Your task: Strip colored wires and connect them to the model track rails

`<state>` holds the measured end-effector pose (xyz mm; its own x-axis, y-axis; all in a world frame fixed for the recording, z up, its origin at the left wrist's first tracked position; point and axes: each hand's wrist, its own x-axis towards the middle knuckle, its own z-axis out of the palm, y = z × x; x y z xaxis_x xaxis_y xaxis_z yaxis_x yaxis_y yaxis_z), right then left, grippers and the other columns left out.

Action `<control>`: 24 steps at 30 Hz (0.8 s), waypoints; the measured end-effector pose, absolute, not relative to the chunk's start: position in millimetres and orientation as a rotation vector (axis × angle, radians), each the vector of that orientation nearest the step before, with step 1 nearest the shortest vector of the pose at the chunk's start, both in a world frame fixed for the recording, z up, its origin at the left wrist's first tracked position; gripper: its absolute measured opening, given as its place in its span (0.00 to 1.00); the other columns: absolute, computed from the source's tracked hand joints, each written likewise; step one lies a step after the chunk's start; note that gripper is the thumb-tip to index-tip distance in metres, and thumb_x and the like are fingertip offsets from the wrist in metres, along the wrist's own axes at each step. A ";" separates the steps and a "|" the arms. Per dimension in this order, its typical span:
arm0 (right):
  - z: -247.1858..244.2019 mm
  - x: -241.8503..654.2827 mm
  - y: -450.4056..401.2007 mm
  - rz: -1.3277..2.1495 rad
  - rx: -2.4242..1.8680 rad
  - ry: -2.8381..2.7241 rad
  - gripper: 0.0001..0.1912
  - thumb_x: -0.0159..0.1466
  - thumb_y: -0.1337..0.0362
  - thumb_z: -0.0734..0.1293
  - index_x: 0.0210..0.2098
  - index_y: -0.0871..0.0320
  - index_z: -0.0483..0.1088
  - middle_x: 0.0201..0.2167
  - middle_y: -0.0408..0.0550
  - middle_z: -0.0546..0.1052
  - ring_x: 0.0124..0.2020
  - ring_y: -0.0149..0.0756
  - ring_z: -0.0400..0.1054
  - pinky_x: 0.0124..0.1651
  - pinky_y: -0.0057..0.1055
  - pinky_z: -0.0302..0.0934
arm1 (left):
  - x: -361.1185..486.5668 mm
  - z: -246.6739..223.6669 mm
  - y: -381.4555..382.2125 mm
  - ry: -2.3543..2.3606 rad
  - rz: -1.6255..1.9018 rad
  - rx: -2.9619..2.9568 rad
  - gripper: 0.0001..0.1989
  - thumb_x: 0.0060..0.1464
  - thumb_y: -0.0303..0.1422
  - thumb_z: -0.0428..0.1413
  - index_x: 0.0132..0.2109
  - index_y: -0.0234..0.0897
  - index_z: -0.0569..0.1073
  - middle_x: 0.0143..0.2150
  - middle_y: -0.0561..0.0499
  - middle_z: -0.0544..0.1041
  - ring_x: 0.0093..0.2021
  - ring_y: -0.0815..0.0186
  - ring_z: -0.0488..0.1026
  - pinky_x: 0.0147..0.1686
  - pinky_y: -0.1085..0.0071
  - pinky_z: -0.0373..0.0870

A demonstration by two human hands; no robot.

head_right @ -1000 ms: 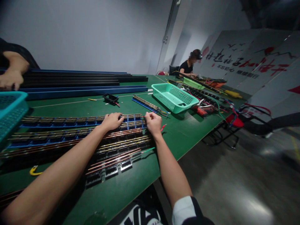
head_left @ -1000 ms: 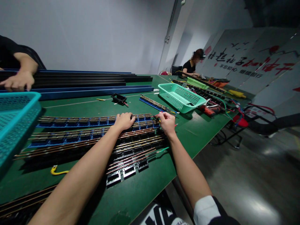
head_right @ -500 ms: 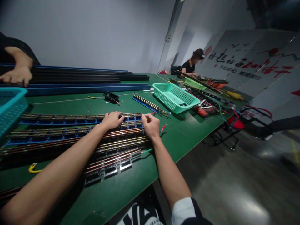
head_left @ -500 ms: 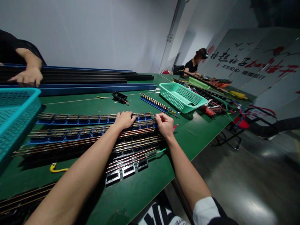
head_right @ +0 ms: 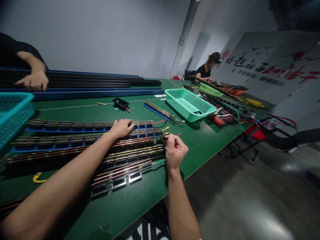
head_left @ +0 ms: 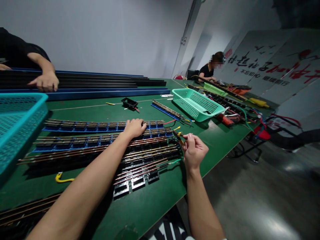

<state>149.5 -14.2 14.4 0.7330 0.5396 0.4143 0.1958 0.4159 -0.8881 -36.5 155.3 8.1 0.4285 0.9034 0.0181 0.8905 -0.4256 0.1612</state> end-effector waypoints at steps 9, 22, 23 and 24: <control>19.8 145.8 -8.3 0.049 -1.279 -0.918 0.18 0.64 0.54 0.67 0.26 0.61 0.76 0.19 0.43 0.72 0.19 0.28 0.63 0.24 0.26 0.58 | -36.3 8.8 156.1 1.593 0.155 2.534 0.25 0.66 0.43 0.40 0.55 0.36 0.74 0.58 0.38 0.76 0.57 0.48 0.72 0.56 0.52 0.63; 9.7 146.9 -1.7 -0.190 -1.394 -0.992 0.18 0.69 0.55 0.62 0.31 0.59 0.76 0.27 0.47 0.79 0.29 0.33 0.72 0.37 0.27 0.64 | -36.2 5.2 157.9 1.596 0.171 2.540 0.25 0.66 0.43 0.40 0.56 0.36 0.74 0.59 0.38 0.76 0.58 0.48 0.71 0.55 0.52 0.64; 9.9 147.5 -0.9 -0.203 -1.413 -1.009 0.18 0.69 0.55 0.61 0.32 0.59 0.75 0.28 0.47 0.79 0.29 0.33 0.72 0.37 0.27 0.64 | -36.1 5.6 157.4 1.599 0.168 2.542 0.25 0.66 0.43 0.40 0.56 0.36 0.74 0.58 0.38 0.76 0.58 0.48 0.72 0.55 0.52 0.64; 9.9 148.0 -0.1 -0.218 -1.431 -1.030 0.18 0.70 0.55 0.61 0.32 0.59 0.75 0.28 0.46 0.79 0.29 0.33 0.72 0.37 0.27 0.64 | -35.9 6.1 157.0 1.600 0.168 2.545 0.25 0.66 0.43 0.40 0.56 0.36 0.74 0.58 0.38 0.76 0.58 0.48 0.72 0.55 0.52 0.64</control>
<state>148.0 -0.1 9.9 0.5773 0.4419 0.6866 0.6827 0.2002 -0.7028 -35.9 157.0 6.1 0.4314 0.9018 0.0248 0.8873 -0.4291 0.1689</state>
